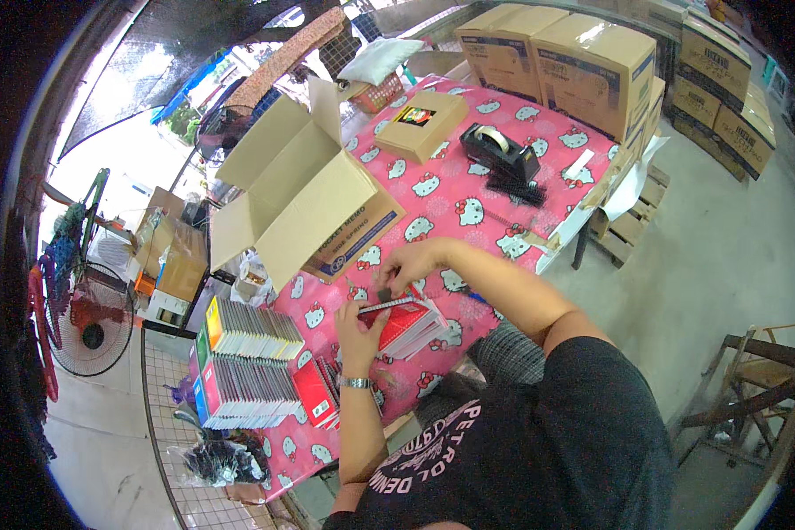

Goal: The person prepares notebooks by inserting a spiral binding into pre-punched holes and then uses a blue tool to crimp or trim the binding wire.

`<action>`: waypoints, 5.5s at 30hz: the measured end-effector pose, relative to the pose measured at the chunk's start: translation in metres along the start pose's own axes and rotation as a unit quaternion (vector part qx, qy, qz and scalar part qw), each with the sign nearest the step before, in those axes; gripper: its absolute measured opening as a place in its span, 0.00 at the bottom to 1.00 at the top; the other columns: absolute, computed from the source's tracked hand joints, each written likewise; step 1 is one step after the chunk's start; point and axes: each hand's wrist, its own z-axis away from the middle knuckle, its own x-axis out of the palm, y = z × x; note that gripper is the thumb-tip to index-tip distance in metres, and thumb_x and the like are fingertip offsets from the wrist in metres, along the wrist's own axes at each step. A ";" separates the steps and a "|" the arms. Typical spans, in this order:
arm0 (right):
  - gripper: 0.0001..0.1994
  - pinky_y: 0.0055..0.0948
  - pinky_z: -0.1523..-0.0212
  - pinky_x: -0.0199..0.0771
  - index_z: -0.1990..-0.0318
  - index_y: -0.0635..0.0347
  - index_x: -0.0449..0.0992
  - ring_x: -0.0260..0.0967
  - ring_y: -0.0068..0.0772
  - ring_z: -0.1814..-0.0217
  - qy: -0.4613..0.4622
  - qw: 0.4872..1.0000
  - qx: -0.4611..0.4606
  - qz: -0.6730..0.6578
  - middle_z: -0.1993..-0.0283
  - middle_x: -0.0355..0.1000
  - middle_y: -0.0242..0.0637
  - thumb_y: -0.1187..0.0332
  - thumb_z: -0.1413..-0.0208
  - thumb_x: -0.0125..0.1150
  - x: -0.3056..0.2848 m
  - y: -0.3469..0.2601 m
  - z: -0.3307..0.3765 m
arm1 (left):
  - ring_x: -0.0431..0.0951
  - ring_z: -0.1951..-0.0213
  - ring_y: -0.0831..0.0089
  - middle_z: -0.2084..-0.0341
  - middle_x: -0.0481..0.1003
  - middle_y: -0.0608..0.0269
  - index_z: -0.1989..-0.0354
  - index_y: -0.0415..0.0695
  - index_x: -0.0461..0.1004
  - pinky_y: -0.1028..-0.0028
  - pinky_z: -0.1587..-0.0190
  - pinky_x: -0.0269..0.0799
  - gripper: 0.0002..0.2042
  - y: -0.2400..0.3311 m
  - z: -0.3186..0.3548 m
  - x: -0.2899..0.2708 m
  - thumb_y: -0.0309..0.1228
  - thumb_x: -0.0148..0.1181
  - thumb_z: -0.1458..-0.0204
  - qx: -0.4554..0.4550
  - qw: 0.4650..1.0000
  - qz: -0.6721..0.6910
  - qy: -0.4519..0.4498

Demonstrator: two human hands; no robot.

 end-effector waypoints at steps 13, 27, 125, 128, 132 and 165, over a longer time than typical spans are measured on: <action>0.19 0.30 0.48 0.69 0.54 0.58 0.79 0.68 0.31 0.46 0.086 0.991 0.103 -0.010 0.50 0.73 0.35 0.60 0.52 0.66 -0.010 0.042 -0.011 | 0.70 0.70 0.65 0.70 0.70 0.58 0.64 0.39 0.71 0.69 0.69 0.66 0.18 0.004 -0.006 -0.003 0.35 0.72 0.57 -0.125 0.989 0.077 -0.021; 0.30 0.50 0.38 0.58 0.41 0.59 0.66 0.57 0.53 0.37 0.321 0.824 0.211 0.417 0.41 0.64 0.47 0.55 0.50 0.63 0.135 0.114 0.127 | 0.74 0.76 0.80 0.70 0.71 0.63 0.56 0.34 0.72 0.80 0.75 0.74 0.13 -0.015 0.015 0.013 0.33 0.58 0.41 -0.249 0.918 0.298 0.082; 0.11 0.44 0.58 0.71 0.58 0.58 0.77 0.70 0.49 0.57 0.364 0.893 -0.115 0.238 0.60 0.69 0.42 0.72 0.51 0.62 0.067 0.002 0.051 | 0.73 0.59 0.61 0.65 0.75 0.59 0.59 0.44 0.72 0.61 0.51 0.61 0.11 0.036 0.000 0.010 0.36 0.54 0.44 0.059 0.983 -0.163 -0.051; 0.13 0.45 0.56 0.71 0.55 0.59 0.76 0.70 0.52 0.56 0.319 0.930 -0.071 0.171 0.58 0.70 0.43 0.69 0.49 0.61 0.063 0.004 0.053 | 0.73 0.58 0.61 0.64 0.75 0.58 0.58 0.43 0.71 0.61 0.51 0.61 0.11 0.039 -0.003 0.013 0.35 0.54 0.44 0.059 0.982 -0.170 -0.055; 0.17 0.44 0.56 0.72 0.48 0.60 0.72 0.72 0.53 0.57 0.351 0.912 -0.056 0.206 0.60 0.72 0.45 0.66 0.45 0.59 0.068 -0.013 0.056 | 0.73 0.57 0.59 0.62 0.74 0.57 0.55 0.42 0.70 0.61 0.50 0.61 0.13 0.049 -0.003 0.020 0.34 0.54 0.45 0.101 0.982 -0.156 -0.034; 0.19 0.28 0.56 0.65 0.59 0.59 0.81 0.68 0.23 0.59 0.059 0.987 0.143 0.053 0.64 0.76 0.28 0.53 0.50 0.66 -0.004 -0.011 0.041 | 0.68 0.55 0.58 0.64 0.72 0.60 0.62 0.43 0.73 0.58 0.52 0.61 0.17 0.029 0.013 0.017 0.43 0.65 0.52 0.022 0.991 -0.129 -0.010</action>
